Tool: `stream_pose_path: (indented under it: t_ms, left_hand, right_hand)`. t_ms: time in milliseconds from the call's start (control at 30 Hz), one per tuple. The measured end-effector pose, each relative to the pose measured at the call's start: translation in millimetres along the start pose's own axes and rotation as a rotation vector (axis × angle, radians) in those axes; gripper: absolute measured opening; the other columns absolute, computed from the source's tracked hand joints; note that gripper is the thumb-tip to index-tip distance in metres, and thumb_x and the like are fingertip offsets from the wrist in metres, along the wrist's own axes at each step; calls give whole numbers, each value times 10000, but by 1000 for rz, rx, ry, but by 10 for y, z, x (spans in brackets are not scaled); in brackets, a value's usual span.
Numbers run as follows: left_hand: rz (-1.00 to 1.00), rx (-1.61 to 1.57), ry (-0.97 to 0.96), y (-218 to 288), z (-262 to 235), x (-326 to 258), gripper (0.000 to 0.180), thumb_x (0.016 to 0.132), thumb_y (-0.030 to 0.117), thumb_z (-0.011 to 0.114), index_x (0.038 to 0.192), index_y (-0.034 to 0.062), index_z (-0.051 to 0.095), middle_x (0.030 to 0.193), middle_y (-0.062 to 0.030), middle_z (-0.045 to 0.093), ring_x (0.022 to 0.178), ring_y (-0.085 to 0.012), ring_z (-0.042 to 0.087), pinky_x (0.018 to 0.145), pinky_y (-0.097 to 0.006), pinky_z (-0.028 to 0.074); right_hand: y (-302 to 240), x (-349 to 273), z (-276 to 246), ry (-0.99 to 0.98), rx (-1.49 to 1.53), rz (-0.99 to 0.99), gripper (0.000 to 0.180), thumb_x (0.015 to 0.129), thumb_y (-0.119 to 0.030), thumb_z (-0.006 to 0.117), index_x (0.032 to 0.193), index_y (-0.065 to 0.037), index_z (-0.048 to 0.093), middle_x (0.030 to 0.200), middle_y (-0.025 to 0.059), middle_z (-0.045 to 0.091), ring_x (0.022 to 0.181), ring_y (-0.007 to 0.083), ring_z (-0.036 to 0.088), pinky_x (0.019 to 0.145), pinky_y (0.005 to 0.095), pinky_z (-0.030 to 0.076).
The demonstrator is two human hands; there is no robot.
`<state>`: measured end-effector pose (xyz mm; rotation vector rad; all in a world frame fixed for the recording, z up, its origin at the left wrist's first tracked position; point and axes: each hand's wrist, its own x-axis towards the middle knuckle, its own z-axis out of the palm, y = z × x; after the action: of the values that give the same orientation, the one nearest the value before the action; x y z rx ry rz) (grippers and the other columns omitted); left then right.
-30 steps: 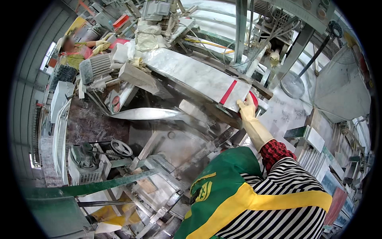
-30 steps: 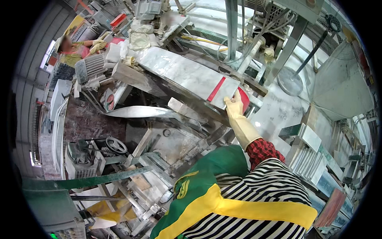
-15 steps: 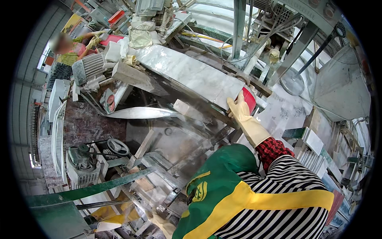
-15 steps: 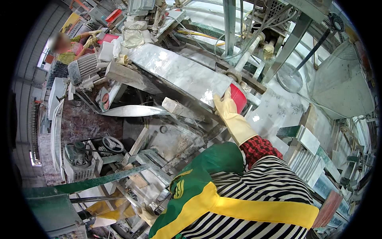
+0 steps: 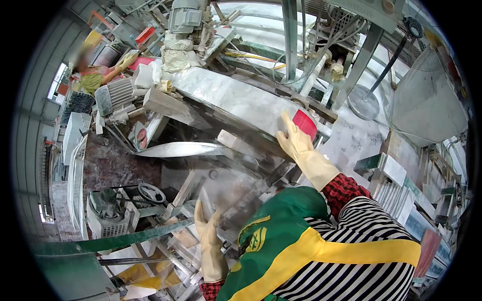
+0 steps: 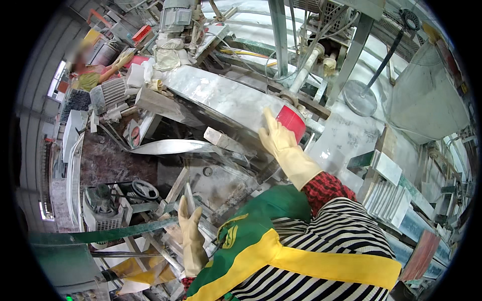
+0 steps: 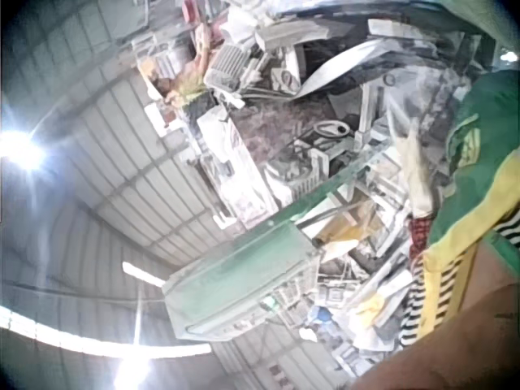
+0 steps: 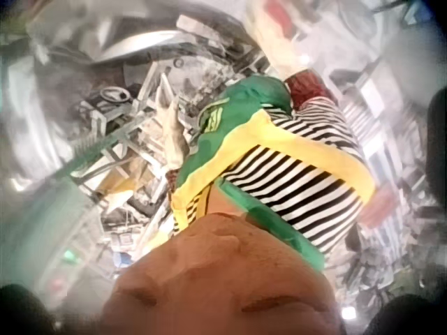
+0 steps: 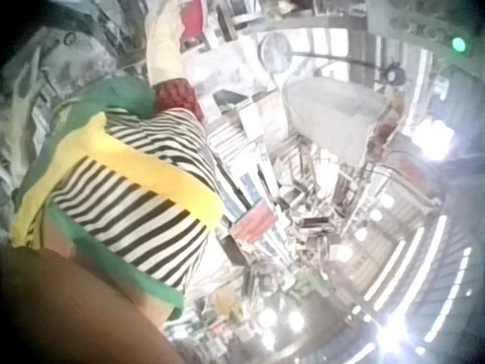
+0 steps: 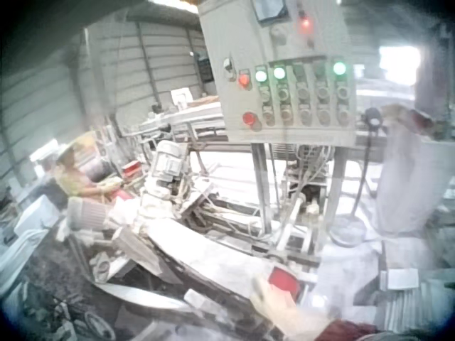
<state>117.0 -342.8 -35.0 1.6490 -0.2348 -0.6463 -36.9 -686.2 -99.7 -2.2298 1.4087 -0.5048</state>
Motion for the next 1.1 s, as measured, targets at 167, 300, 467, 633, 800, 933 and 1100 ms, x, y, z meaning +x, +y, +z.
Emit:
stream_pose_path:
  t_ms: [167,300,467,633,800,933,1100]
  left_hand:
    - [219,423,-96,218,388,88,870,740,-15,729,1519,-2,341,1559,-163,367,1421,-293,375,1172,-383,303]
    - [600,618,-162,20,445,35,821,745,66,789,1462,-28,399,1548,-272,339,1457,-410,309,1191,-431,265]
    - [599,801,-90,119,-332,-411,845,757,20,797,1494,26,383,1590,-228,299,1492,-375,255,1214,-440,219]
    - [40,980,786,-887,-2377,-1567,598,910,278,709,1400,6,500,1399,-202,524,1258,-336,517,1091,-446,387]
    - [-448,1490,1091,-1739,-2838,-2855,642,911,387,706,1391,10,507,1389,-210,534,1229,-365,541,1037,-467,436]
    - [-509,1612,1041,-1924,-2542,-3070,671,893,391,724,1405,24,494,1392,-222,530,1235,-391,535,1017,-493,447]
    - [-535,1695,1034,-2078,-2441,-3244,709,870,396,746,1423,42,477,1395,-238,525,1241,-423,528,993,-524,461]
  right_hand:
    - [-777,-588,-139,-830,674,-36,742,897,-403,724,1530,-198,394,999,103,724,881,144,670,783,316,549]
    - [-1334,-1314,207,-956,1044,-92,812,884,-202,716,1564,-101,284,1435,122,520,1270,186,520,1031,353,459]
    - [-1044,-1252,586,-573,1484,-66,772,847,-42,708,1527,-14,341,1442,84,502,1287,162,498,1069,317,424]
    - [-42,-508,590,74,1279,84,873,851,9,643,1577,3,158,1568,207,340,1414,257,391,1139,333,346]
    - [527,-46,306,260,1268,225,819,808,109,556,1554,-103,291,1431,111,509,1254,220,538,1006,309,454]
    - [814,74,411,156,1332,344,821,798,156,543,1544,-98,310,1382,97,547,1187,221,572,969,323,477]
    - [905,179,579,92,1510,212,868,760,231,512,1537,-112,329,1359,88,554,1128,217,592,929,337,504]
